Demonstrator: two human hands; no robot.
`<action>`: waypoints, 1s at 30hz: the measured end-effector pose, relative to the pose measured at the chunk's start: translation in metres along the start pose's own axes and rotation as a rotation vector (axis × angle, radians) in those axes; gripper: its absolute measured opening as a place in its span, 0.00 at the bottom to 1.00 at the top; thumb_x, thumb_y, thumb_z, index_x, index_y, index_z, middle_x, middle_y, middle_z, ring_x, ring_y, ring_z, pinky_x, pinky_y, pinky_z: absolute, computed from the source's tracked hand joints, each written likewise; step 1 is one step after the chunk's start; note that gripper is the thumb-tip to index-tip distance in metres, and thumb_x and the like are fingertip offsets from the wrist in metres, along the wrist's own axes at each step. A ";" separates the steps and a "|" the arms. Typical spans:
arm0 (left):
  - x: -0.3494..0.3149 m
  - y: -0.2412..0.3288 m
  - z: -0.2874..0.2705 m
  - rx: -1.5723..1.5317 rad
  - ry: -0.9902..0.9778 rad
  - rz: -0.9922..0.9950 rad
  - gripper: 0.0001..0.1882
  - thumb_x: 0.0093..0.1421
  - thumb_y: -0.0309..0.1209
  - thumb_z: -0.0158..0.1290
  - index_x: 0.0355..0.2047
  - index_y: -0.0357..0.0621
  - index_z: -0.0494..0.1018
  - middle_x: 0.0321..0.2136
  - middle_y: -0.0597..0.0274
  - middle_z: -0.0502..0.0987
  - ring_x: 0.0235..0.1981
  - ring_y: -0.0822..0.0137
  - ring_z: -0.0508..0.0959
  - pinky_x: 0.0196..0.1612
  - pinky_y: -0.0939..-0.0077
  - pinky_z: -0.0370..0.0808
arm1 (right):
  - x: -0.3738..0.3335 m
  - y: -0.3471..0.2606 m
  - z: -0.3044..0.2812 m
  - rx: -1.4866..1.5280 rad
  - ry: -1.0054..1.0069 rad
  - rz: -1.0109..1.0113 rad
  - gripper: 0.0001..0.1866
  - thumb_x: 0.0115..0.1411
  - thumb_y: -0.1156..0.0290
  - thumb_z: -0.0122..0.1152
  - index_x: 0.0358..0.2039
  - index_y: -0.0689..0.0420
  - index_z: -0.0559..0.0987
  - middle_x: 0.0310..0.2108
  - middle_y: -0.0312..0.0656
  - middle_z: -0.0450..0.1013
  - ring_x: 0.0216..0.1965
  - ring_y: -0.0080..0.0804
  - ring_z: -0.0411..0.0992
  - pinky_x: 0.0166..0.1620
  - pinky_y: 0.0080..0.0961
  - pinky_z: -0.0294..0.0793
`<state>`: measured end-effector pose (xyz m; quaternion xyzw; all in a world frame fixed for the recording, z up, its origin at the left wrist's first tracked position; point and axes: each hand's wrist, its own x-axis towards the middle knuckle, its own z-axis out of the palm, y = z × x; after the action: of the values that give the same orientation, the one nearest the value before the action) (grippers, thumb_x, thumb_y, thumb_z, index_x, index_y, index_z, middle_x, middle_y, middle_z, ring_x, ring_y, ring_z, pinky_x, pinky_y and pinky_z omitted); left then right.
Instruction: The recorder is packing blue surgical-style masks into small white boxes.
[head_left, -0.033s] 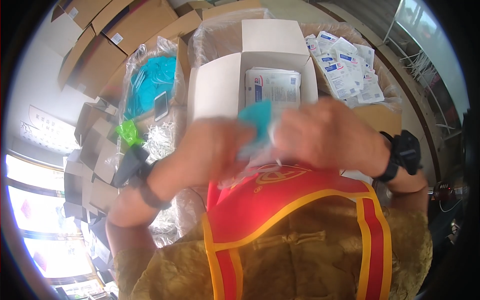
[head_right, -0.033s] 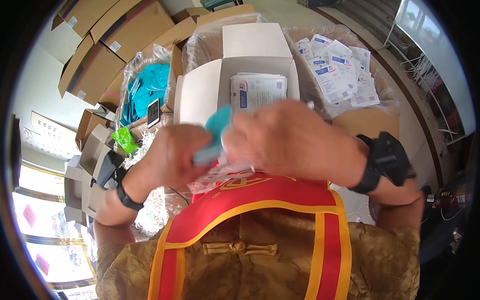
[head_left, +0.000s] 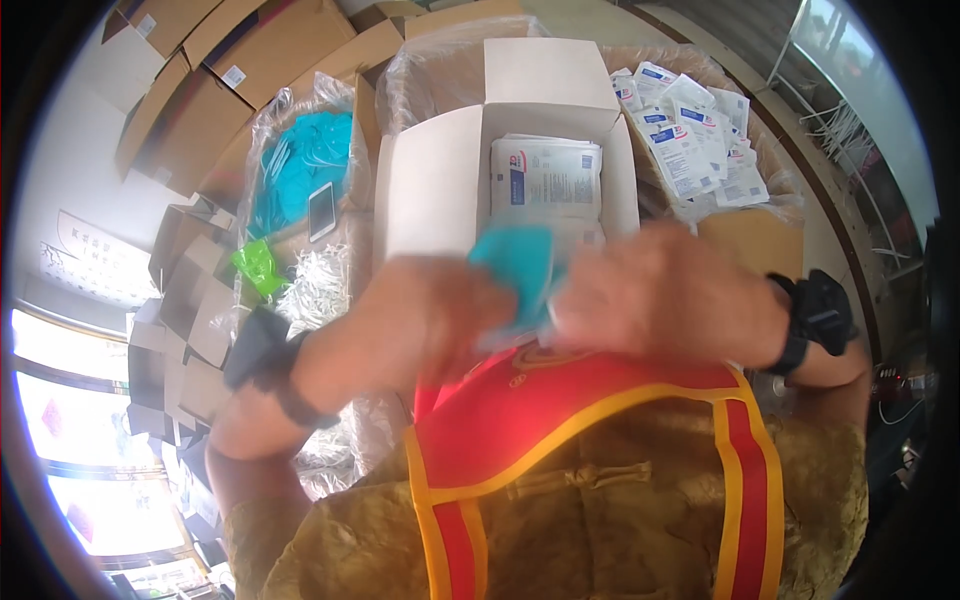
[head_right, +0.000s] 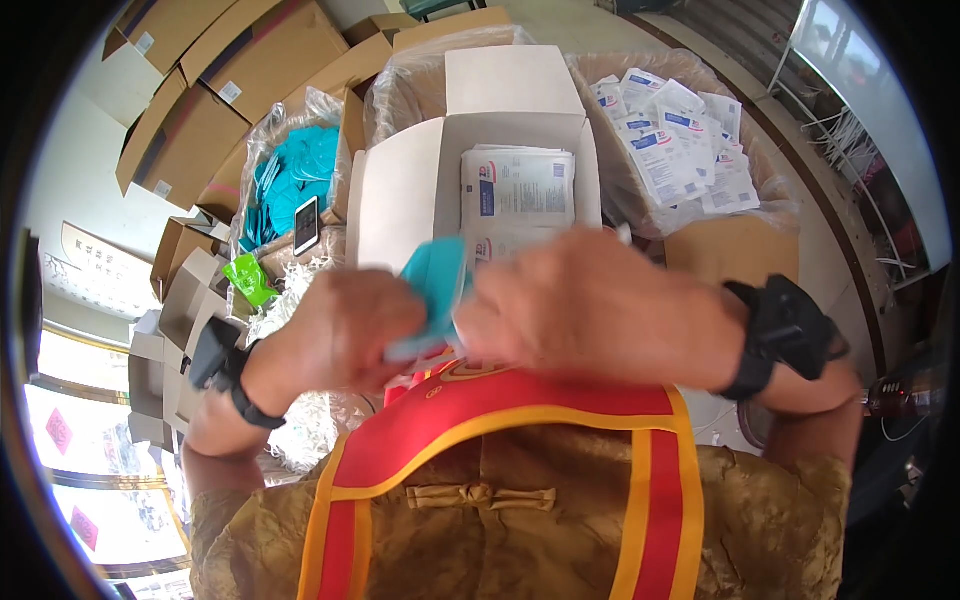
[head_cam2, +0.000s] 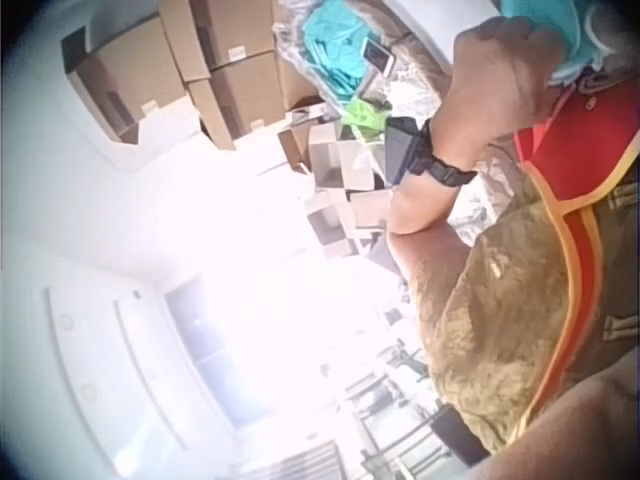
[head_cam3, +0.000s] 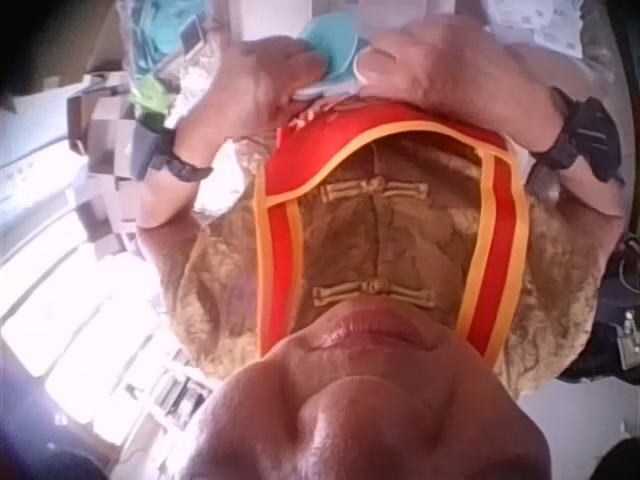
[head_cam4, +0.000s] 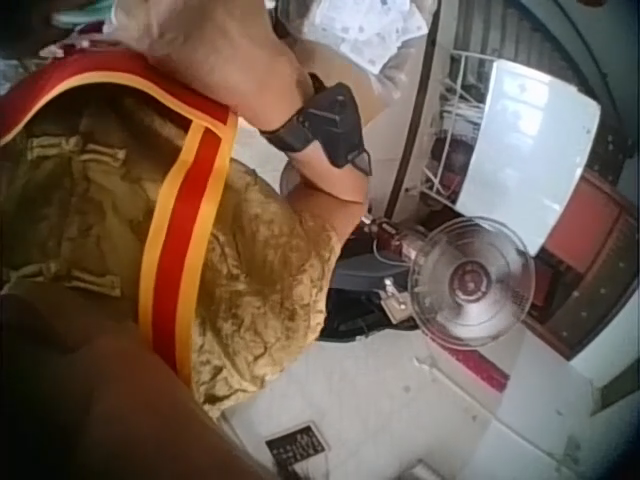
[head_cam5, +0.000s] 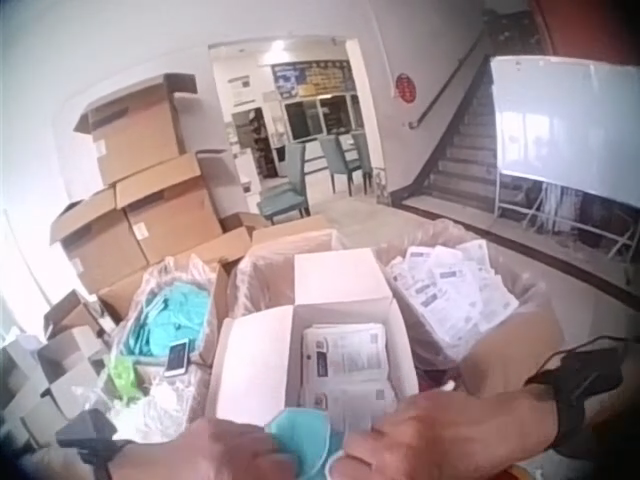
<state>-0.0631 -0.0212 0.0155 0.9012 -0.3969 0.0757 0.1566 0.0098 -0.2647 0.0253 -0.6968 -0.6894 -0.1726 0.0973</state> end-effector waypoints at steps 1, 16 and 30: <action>-0.003 0.007 -0.011 -0.021 -0.104 0.081 0.11 0.40 0.32 0.56 0.27 0.51 0.69 0.20 0.63 0.66 0.21 0.61 0.71 0.23 0.68 0.69 | -0.007 -0.007 -0.005 0.032 -0.107 -0.047 0.10 0.54 0.70 0.57 0.19 0.54 0.67 0.15 0.35 0.63 0.16 0.26 0.68 0.16 0.24 0.69; -0.022 -0.048 0.021 -0.921 0.876 -0.745 0.21 0.56 0.27 0.57 0.50 0.36 0.70 0.40 0.62 0.77 0.41 0.72 0.75 0.46 0.79 0.71 | -0.042 0.043 0.070 1.688 0.536 0.989 0.10 0.62 0.70 0.57 0.42 0.59 0.74 0.22 0.28 0.69 0.13 0.08 0.53 0.16 0.10 0.49; 0.013 -0.032 -0.007 0.259 0.558 -0.293 0.23 0.51 0.26 0.57 0.49 0.44 0.70 0.54 0.52 0.70 0.53 0.49 0.70 0.57 0.63 0.63 | 0.003 0.067 0.087 1.852 0.353 0.746 0.36 0.48 0.60 0.73 0.55 0.62 0.69 0.45 0.41 0.74 0.45 0.27 0.74 0.50 0.24 0.74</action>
<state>-0.0306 -0.0071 0.0186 0.9056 -0.1923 0.3458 0.1525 0.0861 -0.2310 -0.0470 -0.4827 -0.2663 0.3708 0.7474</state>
